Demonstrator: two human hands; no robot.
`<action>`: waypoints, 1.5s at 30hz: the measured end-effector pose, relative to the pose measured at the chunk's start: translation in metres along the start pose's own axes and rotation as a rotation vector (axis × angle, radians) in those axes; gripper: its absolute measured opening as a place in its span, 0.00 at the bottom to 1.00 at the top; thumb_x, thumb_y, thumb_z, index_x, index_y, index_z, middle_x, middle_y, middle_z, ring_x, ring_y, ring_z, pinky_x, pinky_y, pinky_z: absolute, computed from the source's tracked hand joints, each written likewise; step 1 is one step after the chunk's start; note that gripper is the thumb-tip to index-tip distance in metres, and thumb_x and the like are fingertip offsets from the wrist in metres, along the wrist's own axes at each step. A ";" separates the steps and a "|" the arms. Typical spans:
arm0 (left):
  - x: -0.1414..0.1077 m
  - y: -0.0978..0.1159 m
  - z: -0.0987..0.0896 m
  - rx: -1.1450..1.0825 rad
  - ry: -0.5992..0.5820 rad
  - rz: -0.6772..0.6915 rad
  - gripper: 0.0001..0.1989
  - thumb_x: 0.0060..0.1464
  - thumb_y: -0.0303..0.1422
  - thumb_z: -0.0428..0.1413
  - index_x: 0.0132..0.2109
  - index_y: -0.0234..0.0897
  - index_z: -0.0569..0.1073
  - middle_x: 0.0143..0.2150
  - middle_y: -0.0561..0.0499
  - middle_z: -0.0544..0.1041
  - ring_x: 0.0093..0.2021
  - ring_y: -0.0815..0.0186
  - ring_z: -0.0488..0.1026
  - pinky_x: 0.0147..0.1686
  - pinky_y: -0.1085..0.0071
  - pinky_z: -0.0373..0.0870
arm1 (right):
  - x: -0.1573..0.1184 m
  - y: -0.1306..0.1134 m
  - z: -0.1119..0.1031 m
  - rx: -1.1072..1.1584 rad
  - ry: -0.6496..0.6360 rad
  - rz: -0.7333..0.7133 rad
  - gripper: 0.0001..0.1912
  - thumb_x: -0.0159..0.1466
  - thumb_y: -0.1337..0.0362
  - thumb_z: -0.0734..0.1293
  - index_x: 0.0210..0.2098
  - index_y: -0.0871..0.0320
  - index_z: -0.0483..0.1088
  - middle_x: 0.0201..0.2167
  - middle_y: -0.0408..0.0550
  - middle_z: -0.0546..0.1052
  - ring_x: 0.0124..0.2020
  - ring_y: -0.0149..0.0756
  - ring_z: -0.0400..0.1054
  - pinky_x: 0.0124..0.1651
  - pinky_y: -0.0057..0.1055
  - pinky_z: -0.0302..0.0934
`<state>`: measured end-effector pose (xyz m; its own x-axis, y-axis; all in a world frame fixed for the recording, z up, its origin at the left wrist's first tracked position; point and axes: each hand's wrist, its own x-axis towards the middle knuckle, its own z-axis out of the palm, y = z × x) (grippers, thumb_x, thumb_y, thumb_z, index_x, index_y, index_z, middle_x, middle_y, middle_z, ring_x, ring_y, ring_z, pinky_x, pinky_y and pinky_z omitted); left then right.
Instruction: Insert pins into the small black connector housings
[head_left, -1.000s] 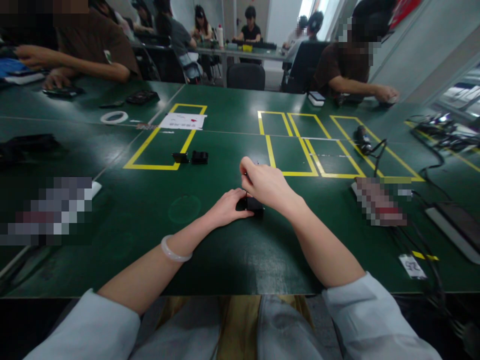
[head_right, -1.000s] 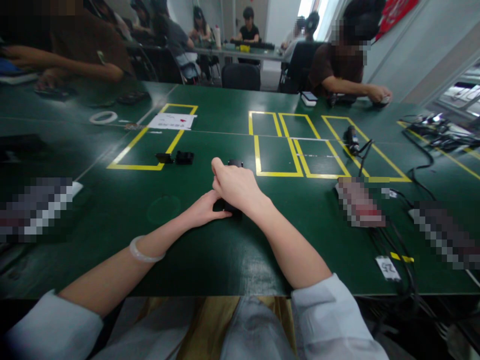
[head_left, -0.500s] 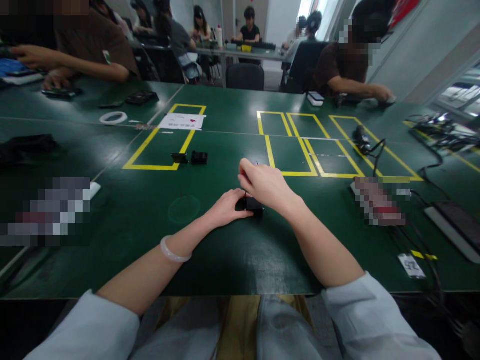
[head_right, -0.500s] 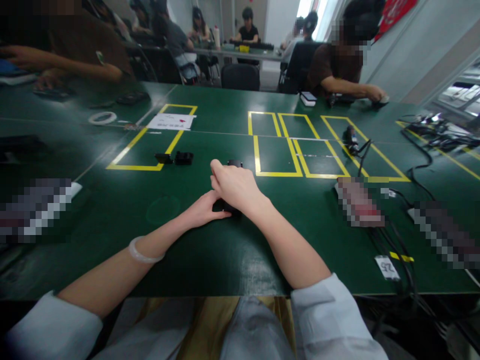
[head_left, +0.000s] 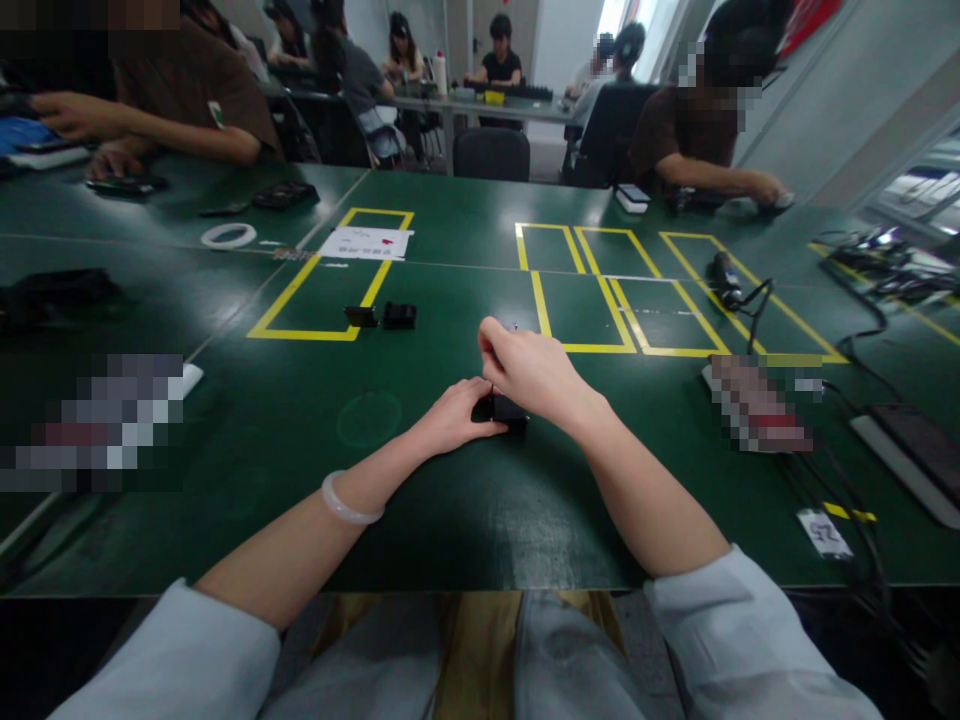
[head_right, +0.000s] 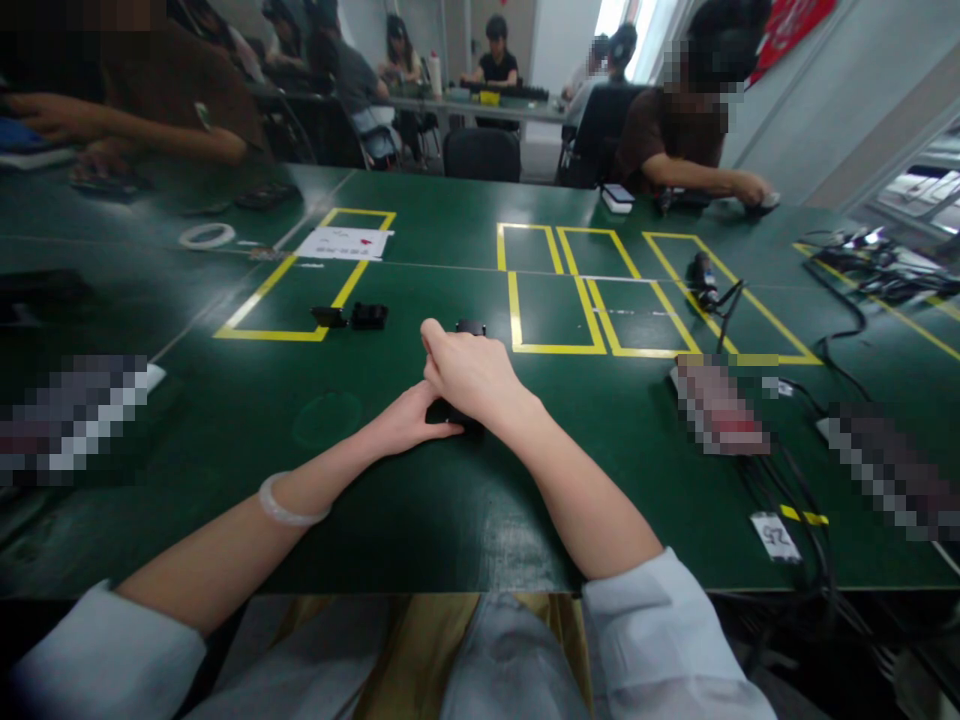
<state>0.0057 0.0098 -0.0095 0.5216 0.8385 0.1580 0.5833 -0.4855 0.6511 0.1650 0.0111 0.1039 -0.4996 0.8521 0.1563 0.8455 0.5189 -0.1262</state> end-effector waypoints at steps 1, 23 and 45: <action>0.000 0.000 0.000 -0.004 0.004 0.009 0.24 0.52 0.42 0.64 0.54 0.38 0.72 0.55 0.43 0.75 0.56 0.48 0.71 0.55 0.53 0.67 | 0.000 0.000 0.000 0.005 0.000 -0.001 0.13 0.69 0.63 0.54 0.49 0.55 0.64 0.37 0.47 0.79 0.33 0.36 0.71 0.30 0.29 0.48; 0.000 0.000 0.000 0.003 -0.010 -0.002 0.23 0.52 0.42 0.63 0.52 0.37 0.72 0.53 0.43 0.76 0.53 0.49 0.73 0.53 0.54 0.69 | 0.001 0.001 0.000 -0.018 -0.014 0.001 0.15 0.71 0.61 0.52 0.50 0.55 0.64 0.36 0.47 0.79 0.32 0.36 0.71 0.30 0.30 0.49; -0.002 0.008 0.000 0.027 0.055 -0.006 0.22 0.53 0.43 0.62 0.51 0.37 0.72 0.53 0.43 0.75 0.54 0.49 0.72 0.54 0.53 0.68 | 0.000 0.001 0.000 -0.024 -0.025 -0.002 0.14 0.71 0.60 0.53 0.50 0.56 0.65 0.36 0.48 0.79 0.34 0.37 0.71 0.31 0.29 0.49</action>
<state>0.0091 0.0039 -0.0050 0.4833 0.8534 0.1953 0.6033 -0.4863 0.6321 0.1658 0.0119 0.1034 -0.5058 0.8525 0.1321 0.8484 0.5193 -0.1024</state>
